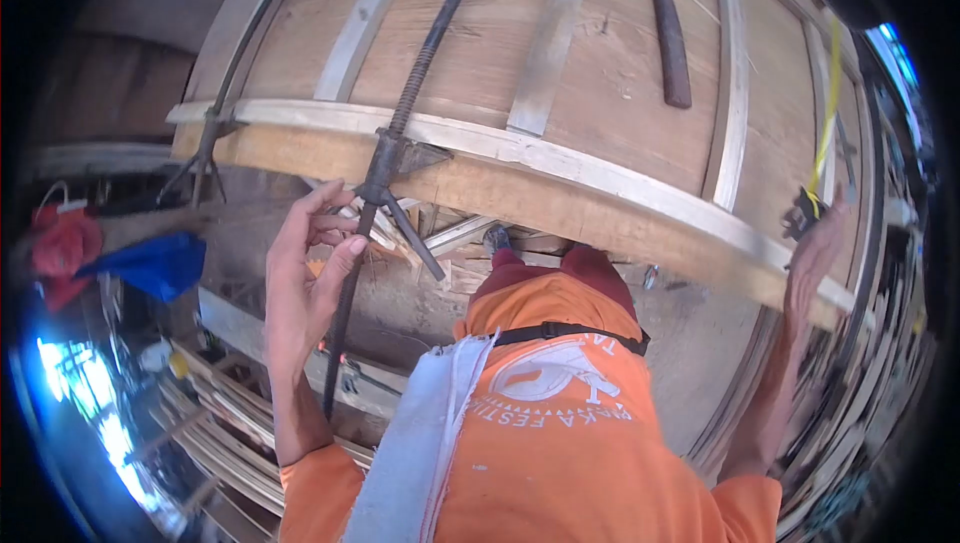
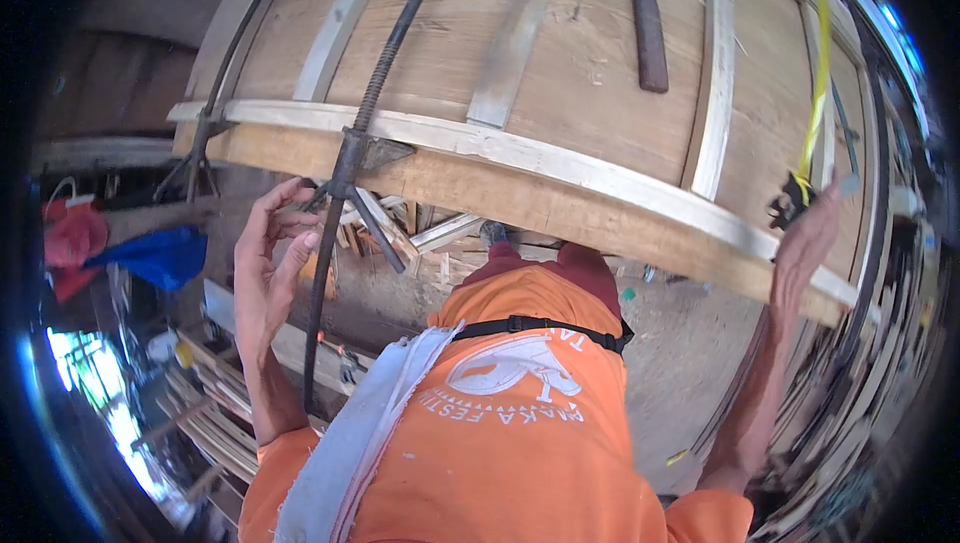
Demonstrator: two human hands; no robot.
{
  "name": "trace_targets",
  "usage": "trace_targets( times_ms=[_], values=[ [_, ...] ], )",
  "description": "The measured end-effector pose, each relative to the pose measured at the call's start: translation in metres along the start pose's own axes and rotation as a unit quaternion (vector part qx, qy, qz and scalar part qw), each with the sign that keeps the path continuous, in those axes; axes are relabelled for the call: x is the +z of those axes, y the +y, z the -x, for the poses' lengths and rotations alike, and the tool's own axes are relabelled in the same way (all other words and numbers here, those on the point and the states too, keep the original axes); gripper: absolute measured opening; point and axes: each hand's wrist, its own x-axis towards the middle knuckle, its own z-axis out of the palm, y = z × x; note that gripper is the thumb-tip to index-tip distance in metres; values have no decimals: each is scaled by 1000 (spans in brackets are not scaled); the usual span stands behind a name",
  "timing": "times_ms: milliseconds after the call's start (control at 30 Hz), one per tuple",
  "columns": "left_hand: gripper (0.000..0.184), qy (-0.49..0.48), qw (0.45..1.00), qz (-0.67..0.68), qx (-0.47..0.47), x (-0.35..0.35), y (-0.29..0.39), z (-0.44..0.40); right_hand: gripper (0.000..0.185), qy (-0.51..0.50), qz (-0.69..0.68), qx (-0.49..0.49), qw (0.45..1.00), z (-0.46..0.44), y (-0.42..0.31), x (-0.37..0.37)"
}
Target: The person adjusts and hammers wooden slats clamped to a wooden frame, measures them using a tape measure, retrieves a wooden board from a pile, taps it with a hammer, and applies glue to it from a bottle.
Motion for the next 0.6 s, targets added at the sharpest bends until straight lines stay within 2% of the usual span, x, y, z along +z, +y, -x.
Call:
trace_targets(
  times_ms=[100,233,300,367,433,467,500,533,600],
  values=[
    [56,100,992,39,-61,23,21,26,68,-10,10,-47,999,-53,45,-19],
    [55,169,979,45,-106,56,46,55,66,-56,50,-45,996,-80,75,-24],
    [55,177,976,34,-120,73,56,65,65,-77,72,-50,993,-96,90,-22],
    [55,192,971,38,-141,95,66,69,63,-87,173,-86,977,-110,98,-20],
    [55,206,964,37,-164,112,62,63,63,-145,186,-60,970,-127,104,-11],
    [55,193,961,44,-192,120,55,59,65,-105,253,-206,939,-139,118,-1],
    [55,180,958,54,-217,126,51,57,67,-54,310,-347,884,-148,126,10],
    [55,193,956,49,-217,131,49,57,67,-56,298,-353,885,-152,131,18],
    [56,192,957,20,-215,144,49,50,71,-156,249,-310,904,-161,140,23]
  ],
)
